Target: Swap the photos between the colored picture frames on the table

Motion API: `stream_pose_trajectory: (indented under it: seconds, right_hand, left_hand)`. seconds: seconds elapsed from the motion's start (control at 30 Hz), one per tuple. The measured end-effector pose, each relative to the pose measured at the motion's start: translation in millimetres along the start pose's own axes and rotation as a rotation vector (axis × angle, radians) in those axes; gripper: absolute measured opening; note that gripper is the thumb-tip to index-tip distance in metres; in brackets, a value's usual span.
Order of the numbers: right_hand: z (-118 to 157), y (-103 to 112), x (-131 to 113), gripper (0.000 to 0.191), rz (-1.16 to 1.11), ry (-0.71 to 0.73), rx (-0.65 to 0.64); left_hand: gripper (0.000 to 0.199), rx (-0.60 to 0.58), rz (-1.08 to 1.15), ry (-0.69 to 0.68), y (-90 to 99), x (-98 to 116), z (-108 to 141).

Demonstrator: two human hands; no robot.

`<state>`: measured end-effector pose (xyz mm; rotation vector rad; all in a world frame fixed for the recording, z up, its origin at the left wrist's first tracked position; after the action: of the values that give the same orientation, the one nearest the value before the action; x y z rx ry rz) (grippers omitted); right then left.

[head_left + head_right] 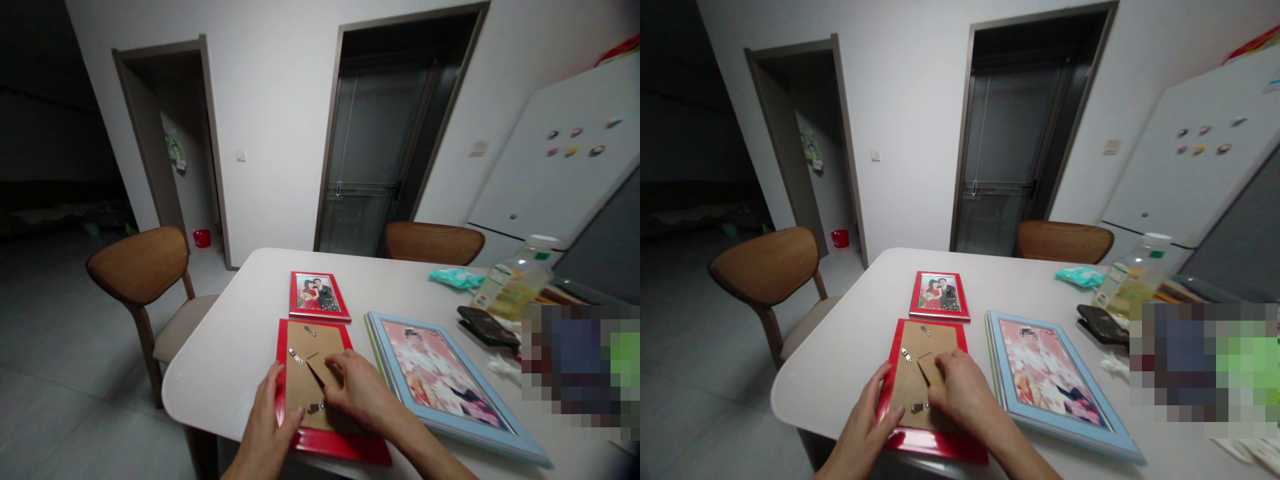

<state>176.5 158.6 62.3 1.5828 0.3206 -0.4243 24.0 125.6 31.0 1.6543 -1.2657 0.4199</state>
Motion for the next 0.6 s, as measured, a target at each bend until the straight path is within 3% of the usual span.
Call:
stream_pose_trajectory:
  seconds: [0.2, 0.3, 0.43, 0.6]
  right_hand:
    - [11, 25, -28, 0.033, -0.087, 0.043, 0.040]
    - [11, 26, -24, 0.037, -0.192, 0.065, 0.030]
    - [0, 19, 21, 0.039, -0.064, -0.057, 0.121]
    - [-8, -6, 53, 0.039, 0.106, -0.163, 0.075]
  left_hand:
    - [0.046, 0.106, 0.489, 0.198, 1.0, -8, -18]
    - [0.043, 0.190, 0.668, 0.299, 15.2, -22, -20]
    - [0.038, 0.287, 0.605, 0.388, 59.3, -55, -9]
    - [0.036, 0.306, 0.330, 0.480, 103.5, -90, 9]
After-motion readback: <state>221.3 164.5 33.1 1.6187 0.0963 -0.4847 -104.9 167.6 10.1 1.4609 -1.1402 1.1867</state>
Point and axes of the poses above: each hand's wrist, its own z-axis away from the middle knuckle, its own y-axis out of the back of the hand, x = y × z, the point moved 10 cm from there along -z, towards the middle knuckle, and after that the axes turned 14 degrees about -y, right-handed, at the moved point
